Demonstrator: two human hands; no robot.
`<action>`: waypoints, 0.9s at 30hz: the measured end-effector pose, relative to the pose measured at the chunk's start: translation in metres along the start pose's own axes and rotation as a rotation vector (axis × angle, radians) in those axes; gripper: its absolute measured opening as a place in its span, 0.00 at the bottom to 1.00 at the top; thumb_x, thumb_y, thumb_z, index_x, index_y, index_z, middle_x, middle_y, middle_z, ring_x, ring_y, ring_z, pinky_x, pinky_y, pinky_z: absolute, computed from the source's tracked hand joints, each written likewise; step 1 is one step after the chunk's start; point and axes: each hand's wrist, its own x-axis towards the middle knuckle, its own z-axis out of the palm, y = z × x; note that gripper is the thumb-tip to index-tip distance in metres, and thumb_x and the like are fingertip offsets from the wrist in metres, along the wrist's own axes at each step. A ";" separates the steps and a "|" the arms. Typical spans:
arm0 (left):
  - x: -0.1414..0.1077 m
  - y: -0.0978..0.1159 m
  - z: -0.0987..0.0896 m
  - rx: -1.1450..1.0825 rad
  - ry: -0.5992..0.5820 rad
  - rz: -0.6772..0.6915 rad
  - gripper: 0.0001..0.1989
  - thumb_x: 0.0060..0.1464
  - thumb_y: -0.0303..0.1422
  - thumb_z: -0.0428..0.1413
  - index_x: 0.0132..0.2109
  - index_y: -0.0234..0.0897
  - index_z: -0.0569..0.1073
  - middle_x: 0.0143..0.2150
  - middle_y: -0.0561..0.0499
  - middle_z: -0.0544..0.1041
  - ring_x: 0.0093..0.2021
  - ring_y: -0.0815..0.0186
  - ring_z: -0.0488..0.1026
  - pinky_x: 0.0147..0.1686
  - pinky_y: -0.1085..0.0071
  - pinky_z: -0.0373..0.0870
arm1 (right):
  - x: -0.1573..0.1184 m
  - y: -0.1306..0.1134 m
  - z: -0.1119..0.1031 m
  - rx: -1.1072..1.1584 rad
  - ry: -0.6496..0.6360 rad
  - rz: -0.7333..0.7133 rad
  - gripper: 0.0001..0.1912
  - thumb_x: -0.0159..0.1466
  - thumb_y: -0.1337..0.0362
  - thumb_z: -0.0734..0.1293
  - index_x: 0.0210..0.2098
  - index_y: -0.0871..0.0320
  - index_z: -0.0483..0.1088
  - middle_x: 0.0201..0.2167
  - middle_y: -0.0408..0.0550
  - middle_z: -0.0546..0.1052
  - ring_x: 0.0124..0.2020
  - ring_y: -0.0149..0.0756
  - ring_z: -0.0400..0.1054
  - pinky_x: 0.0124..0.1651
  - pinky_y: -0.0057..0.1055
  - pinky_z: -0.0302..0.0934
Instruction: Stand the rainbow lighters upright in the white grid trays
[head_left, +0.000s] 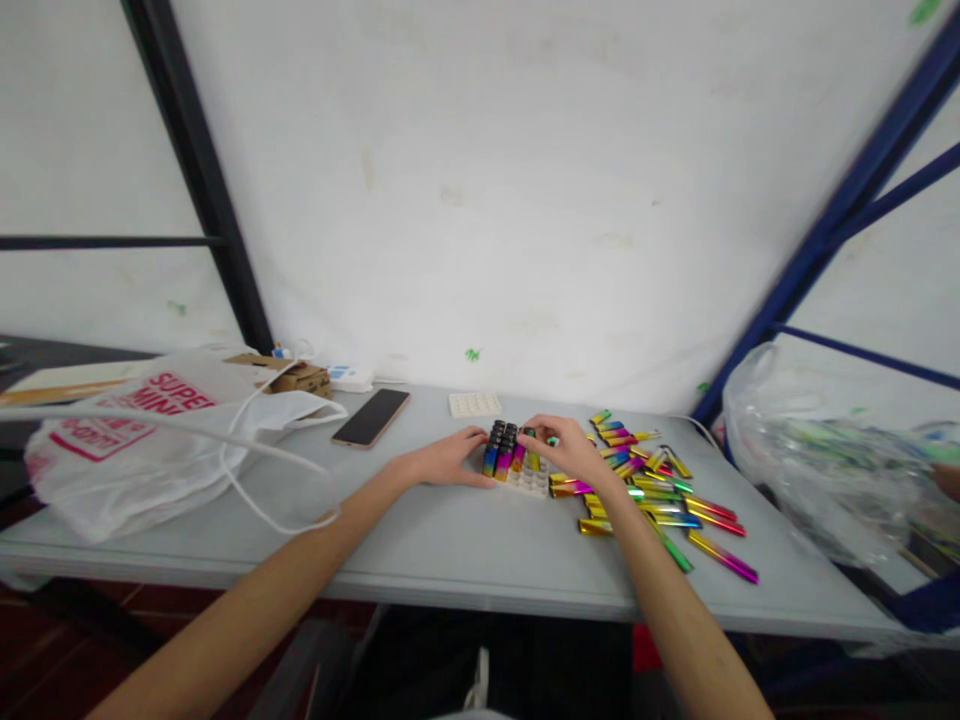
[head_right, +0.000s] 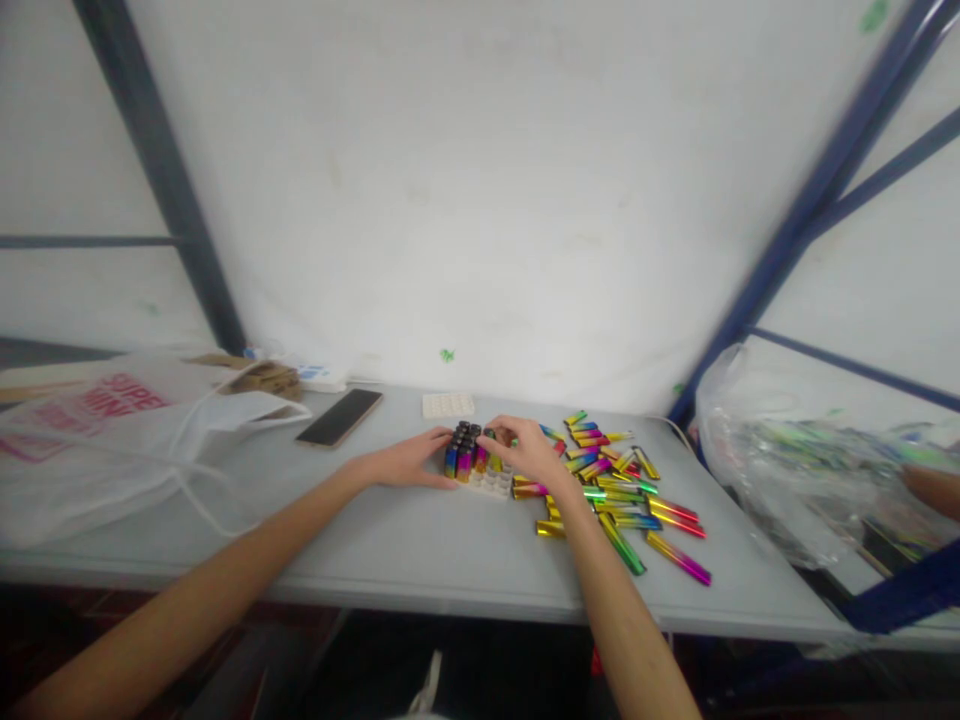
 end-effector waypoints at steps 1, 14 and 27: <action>0.000 0.000 0.000 -0.005 0.003 0.006 0.40 0.58 0.55 0.68 0.68 0.37 0.71 0.71 0.37 0.70 0.70 0.44 0.69 0.71 0.53 0.64 | 0.000 0.001 0.000 -0.002 -0.013 0.005 0.18 0.71 0.48 0.71 0.41 0.56 0.79 0.25 0.41 0.74 0.28 0.36 0.66 0.36 0.33 0.63; 0.000 -0.001 0.001 -0.007 0.009 -0.003 0.39 0.57 0.54 0.69 0.66 0.36 0.72 0.70 0.36 0.70 0.69 0.44 0.69 0.71 0.53 0.64 | -0.003 -0.001 -0.006 0.049 -0.063 -0.027 0.19 0.64 0.48 0.78 0.42 0.54 0.74 0.31 0.42 0.78 0.32 0.37 0.72 0.38 0.33 0.65; 0.001 -0.003 0.002 -0.017 0.024 0.010 0.40 0.57 0.55 0.69 0.67 0.37 0.71 0.70 0.37 0.70 0.69 0.44 0.69 0.71 0.52 0.63 | -0.001 -0.001 -0.005 -0.044 0.030 -0.063 0.18 0.71 0.46 0.70 0.39 0.55 0.75 0.30 0.44 0.76 0.32 0.38 0.70 0.38 0.34 0.65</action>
